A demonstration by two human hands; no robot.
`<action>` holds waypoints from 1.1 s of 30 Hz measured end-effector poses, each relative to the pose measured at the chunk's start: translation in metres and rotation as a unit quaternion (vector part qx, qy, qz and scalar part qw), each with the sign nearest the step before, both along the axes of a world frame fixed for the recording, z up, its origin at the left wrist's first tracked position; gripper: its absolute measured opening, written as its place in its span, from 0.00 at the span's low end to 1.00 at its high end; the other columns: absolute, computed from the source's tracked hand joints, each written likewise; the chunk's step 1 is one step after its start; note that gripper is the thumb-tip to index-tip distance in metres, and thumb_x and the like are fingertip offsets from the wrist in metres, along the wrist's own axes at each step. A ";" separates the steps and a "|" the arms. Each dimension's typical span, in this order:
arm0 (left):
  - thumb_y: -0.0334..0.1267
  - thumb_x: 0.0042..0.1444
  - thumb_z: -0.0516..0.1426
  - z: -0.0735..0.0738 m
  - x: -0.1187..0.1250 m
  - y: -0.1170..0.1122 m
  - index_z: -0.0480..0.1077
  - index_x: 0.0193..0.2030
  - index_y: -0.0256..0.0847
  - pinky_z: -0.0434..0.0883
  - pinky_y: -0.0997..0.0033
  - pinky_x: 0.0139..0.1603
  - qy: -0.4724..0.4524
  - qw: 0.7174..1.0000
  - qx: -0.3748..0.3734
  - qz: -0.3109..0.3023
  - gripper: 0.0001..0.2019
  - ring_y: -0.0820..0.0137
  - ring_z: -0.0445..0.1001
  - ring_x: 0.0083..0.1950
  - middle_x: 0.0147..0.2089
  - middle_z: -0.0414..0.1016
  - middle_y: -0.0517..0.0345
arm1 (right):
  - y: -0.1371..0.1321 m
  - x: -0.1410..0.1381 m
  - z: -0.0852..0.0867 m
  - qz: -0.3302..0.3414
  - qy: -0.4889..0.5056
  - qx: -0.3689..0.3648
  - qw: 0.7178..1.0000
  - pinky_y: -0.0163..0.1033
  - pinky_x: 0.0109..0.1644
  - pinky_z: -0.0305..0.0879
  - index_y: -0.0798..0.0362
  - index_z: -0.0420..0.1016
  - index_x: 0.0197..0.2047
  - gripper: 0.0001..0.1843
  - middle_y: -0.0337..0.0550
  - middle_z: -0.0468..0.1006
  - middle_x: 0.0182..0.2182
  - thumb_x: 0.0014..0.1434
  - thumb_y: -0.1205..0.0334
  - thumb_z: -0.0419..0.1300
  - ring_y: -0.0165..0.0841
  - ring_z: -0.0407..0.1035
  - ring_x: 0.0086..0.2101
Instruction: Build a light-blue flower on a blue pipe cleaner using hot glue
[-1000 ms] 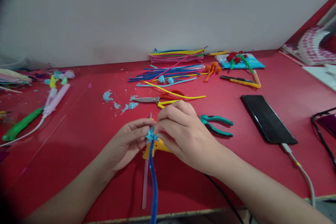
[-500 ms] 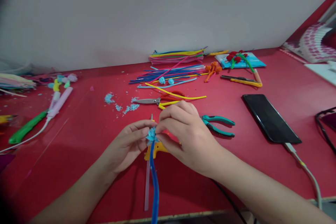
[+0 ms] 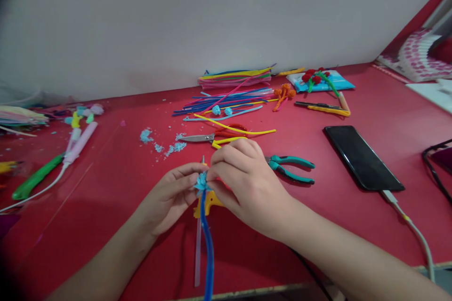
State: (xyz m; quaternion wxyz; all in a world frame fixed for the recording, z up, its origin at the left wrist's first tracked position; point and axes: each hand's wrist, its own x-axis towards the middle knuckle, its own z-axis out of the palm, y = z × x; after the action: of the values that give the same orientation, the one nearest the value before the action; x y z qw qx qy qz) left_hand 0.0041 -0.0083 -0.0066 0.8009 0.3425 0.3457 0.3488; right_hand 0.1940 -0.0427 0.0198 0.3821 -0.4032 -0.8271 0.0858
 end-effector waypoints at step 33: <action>0.23 0.52 0.61 0.010 -0.009 -0.019 0.71 0.46 0.41 0.72 0.65 0.47 0.295 0.687 0.644 0.163 0.16 0.66 0.71 0.49 0.48 0.71 0.53 | 0.000 -0.007 0.003 -0.039 0.271 -0.289 0.918 0.38 0.41 0.63 0.51 0.75 0.30 0.04 0.38 0.72 0.32 0.57 0.65 0.61 0.31 0.68 0.35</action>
State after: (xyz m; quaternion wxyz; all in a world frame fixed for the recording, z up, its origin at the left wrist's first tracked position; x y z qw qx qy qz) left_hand -0.0046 -0.0271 0.0034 0.1708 0.7975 0.3054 0.4914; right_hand 0.1865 -0.0428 0.0227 0.4614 -0.4893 -0.6150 0.4116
